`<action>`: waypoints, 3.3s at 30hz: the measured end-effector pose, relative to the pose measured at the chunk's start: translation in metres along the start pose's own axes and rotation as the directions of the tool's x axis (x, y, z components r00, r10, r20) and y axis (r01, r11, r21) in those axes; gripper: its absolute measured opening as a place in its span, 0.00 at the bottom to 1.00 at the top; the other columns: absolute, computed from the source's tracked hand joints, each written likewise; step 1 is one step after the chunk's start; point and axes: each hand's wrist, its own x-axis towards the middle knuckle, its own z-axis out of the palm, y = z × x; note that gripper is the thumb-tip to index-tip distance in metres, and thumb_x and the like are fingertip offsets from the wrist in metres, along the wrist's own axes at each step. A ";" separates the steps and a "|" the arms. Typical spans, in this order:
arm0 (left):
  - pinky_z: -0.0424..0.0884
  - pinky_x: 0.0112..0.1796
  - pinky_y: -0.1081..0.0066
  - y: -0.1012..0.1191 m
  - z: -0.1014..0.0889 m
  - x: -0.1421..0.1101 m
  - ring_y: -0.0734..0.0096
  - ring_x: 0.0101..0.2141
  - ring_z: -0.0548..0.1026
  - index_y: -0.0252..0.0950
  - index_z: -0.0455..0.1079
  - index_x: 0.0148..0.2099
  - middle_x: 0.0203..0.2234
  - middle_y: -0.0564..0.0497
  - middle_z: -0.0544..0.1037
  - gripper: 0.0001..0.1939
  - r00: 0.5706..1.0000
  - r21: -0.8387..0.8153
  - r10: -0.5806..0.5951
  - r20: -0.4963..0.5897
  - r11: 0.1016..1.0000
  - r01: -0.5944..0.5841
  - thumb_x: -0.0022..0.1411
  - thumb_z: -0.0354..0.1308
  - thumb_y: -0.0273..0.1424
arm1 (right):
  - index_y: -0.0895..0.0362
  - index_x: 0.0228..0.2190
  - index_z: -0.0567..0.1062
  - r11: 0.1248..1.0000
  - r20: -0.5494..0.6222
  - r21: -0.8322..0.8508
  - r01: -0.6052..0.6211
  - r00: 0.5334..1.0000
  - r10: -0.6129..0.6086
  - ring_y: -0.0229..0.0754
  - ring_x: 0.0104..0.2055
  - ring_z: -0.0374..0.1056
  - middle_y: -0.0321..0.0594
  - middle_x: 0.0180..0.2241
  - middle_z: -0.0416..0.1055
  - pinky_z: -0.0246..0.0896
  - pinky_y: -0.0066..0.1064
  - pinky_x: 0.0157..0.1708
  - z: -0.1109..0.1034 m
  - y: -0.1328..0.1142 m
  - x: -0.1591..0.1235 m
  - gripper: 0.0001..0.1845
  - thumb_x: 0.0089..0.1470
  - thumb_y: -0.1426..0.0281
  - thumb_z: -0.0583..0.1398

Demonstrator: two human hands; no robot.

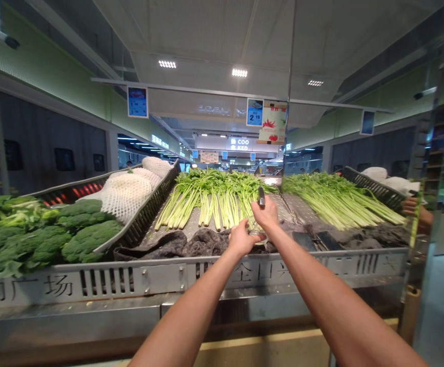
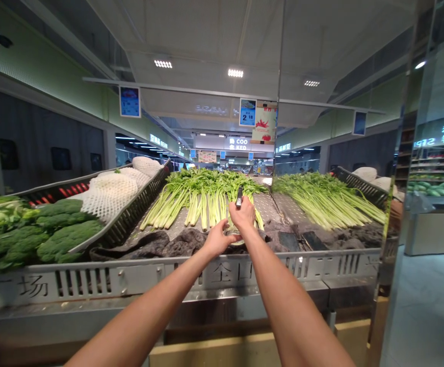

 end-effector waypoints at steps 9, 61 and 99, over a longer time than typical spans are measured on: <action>0.60 0.43 0.69 -0.009 -0.015 -0.007 0.61 0.44 0.65 0.35 0.57 0.51 0.43 0.46 0.68 0.37 0.997 0.004 -0.059 -0.044 0.998 0.059 0.37 0.61 0.41 | 0.58 0.25 0.65 0.998 0.053 0.057 0.011 0.998 -0.014 0.37 0.23 0.56 0.36 0.21 0.62 0.46 0.27 0.22 0.013 -0.014 -0.006 0.11 0.40 0.65 0.49; 0.60 0.39 0.70 -0.058 -0.108 -0.030 0.62 0.42 0.66 0.35 0.59 0.48 0.42 0.47 0.69 0.35 0.967 0.128 -0.123 -0.225 0.980 0.155 0.36 0.61 0.43 | 0.57 0.24 0.64 0.965 0.177 0.258 0.056 0.979 -0.104 0.36 0.22 0.55 0.34 0.20 0.62 0.46 0.26 0.20 0.077 -0.096 -0.044 0.10 0.40 0.64 0.49; 0.61 0.37 0.70 -0.042 -0.135 -0.021 0.61 0.42 0.66 0.37 0.61 0.45 0.41 0.49 0.70 0.32 0.962 0.247 -0.130 -0.240 0.950 0.190 0.36 0.59 0.44 | 0.57 0.27 0.66 0.963 0.171 0.265 0.044 0.981 -0.092 0.36 0.23 0.56 0.35 0.23 0.64 0.45 0.26 0.20 0.073 -0.124 -0.036 0.12 0.41 0.64 0.49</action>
